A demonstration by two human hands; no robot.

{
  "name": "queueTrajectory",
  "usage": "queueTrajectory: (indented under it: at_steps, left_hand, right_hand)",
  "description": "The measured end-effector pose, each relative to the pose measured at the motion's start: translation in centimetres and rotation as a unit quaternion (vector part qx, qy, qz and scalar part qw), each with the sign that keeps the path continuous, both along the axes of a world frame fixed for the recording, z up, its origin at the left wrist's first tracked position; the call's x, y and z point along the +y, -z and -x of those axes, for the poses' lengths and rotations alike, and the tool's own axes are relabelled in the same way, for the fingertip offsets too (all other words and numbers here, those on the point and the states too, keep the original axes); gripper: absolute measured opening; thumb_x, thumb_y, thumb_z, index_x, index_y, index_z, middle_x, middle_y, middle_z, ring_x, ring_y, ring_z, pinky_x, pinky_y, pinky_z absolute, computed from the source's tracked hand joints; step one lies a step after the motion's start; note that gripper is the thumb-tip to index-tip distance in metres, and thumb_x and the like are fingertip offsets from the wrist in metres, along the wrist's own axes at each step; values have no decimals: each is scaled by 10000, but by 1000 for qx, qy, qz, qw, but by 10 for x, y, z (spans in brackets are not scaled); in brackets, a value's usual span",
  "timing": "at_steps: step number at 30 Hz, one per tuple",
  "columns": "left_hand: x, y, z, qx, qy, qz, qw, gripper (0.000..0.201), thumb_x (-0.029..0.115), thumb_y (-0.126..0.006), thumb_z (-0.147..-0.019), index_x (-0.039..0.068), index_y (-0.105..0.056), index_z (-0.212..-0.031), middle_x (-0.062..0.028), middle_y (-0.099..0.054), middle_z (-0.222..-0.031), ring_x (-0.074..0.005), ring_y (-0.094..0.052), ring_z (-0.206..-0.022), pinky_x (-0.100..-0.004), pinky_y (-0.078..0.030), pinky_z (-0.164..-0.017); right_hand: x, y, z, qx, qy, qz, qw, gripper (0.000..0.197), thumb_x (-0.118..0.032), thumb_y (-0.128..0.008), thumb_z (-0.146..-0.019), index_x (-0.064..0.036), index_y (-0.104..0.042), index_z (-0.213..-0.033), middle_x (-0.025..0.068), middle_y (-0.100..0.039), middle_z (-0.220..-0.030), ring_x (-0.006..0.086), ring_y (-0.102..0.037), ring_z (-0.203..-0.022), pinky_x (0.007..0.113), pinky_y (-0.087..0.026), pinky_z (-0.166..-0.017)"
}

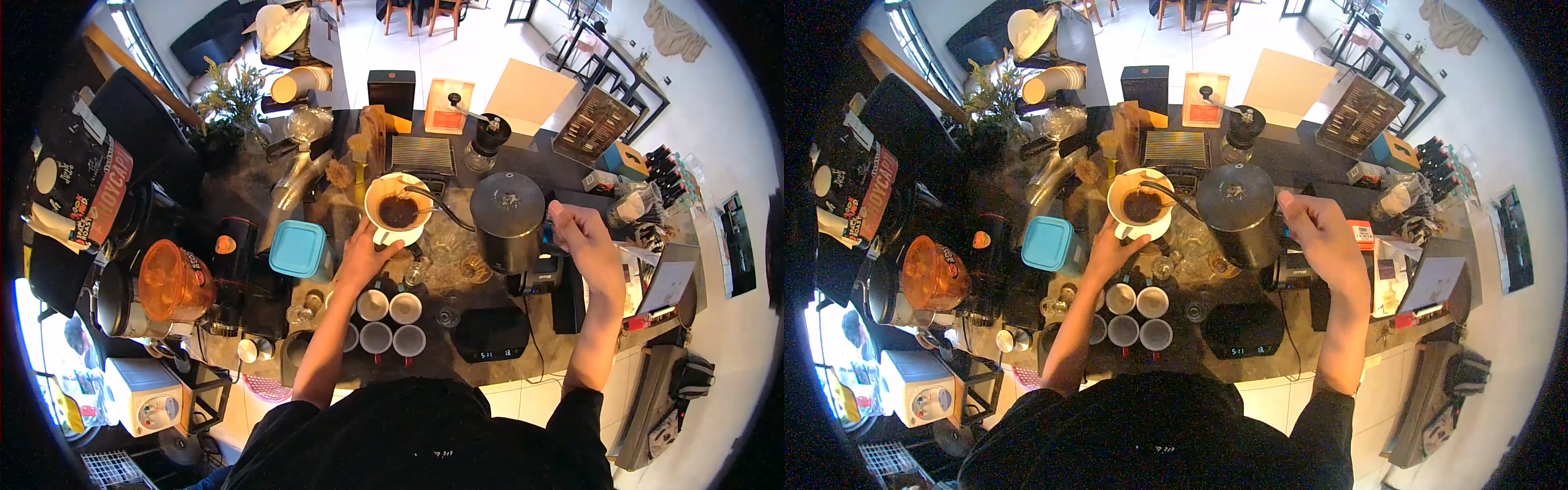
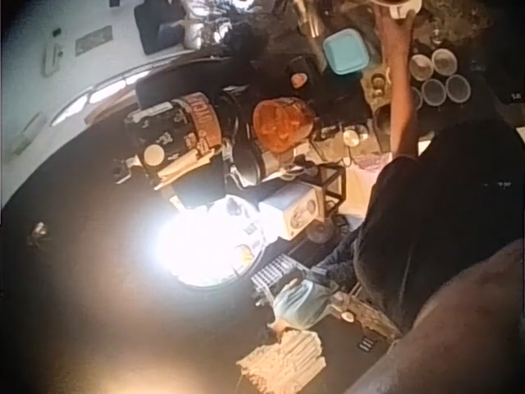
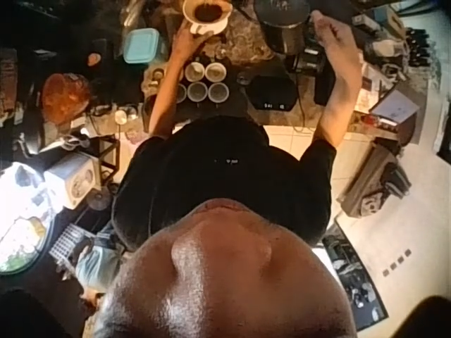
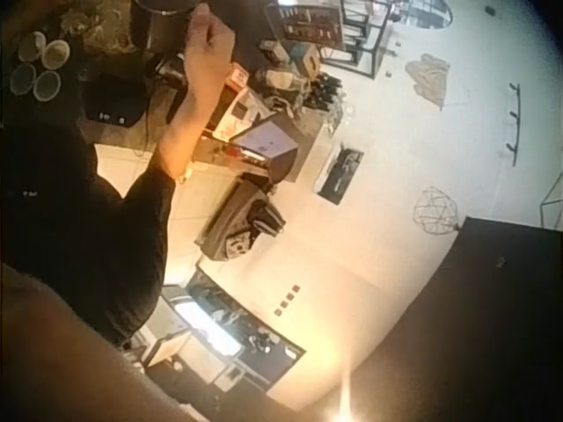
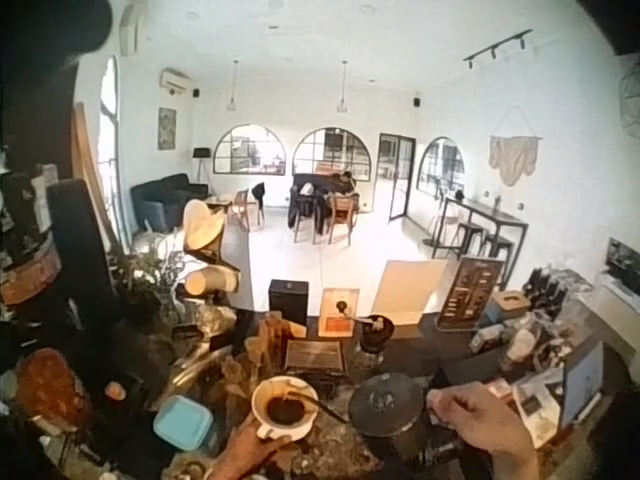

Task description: Brewing coffee using a pour-over method.

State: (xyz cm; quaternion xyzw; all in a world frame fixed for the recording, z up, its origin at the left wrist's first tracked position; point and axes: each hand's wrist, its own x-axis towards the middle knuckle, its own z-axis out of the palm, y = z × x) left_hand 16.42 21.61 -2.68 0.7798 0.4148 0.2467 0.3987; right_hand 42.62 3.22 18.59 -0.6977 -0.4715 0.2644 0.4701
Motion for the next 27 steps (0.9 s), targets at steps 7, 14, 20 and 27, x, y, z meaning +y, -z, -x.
queueTrajectory:
  at_steps: [7, 14, 20, 27]
  left_hand:
    - [1, 5, 2, -17, 6, -19, 1000, 638, 403, -756, -837, 127, -539, -1370, -66, -492, -1447, -359, -486, -1309, -544, -375, -1039]
    - [0, 1, 1, 3, 1, -15, 1000, 644, 417, -753, -841, 126, -534, -1372, -59, -491, -1446, -356, -489, -1306, -561, -375, -1028]
    - [0, 2, 1, -7, 3, -14, 1000, 652, 443, -744, -842, 126, -532, -1370, -51, -488, -1449, -352, -488, -1309, -582, -362, -1030]
    - [4, 11, 2, -1, 2, -15, 1000, 669, 455, -748, -835, 121, -531, -1373, -57, -491, -1447, -356, -492, -1306, -594, -366, -1025]
  right_hand:
    - [-5, -3, -9, -28, -40, 36, 998, 413, -287, -547, -1038, 1, -517, -744, -65, -370, -656, 58, -309, -631, 274, -258, -540]
    - [4, -2, -5, -19, -26, 31, 999, 417, -271, -538, -1042, 11, -505, -736, -68, -356, -658, 57, -300, -632, 280, -248, -539]
    - [8, -4, 0, -37, -10, 15, 999, 407, -254, -529, -1045, 14, -492, -741, -68, -348, -660, 57, -294, -639, 280, -248, -545]
    - [6, -4, -2, -41, -26, 27, 998, 404, -252, -533, -1041, 11, -490, -738, -66, -344, -658, 53, -291, -638, 279, -244, -542]
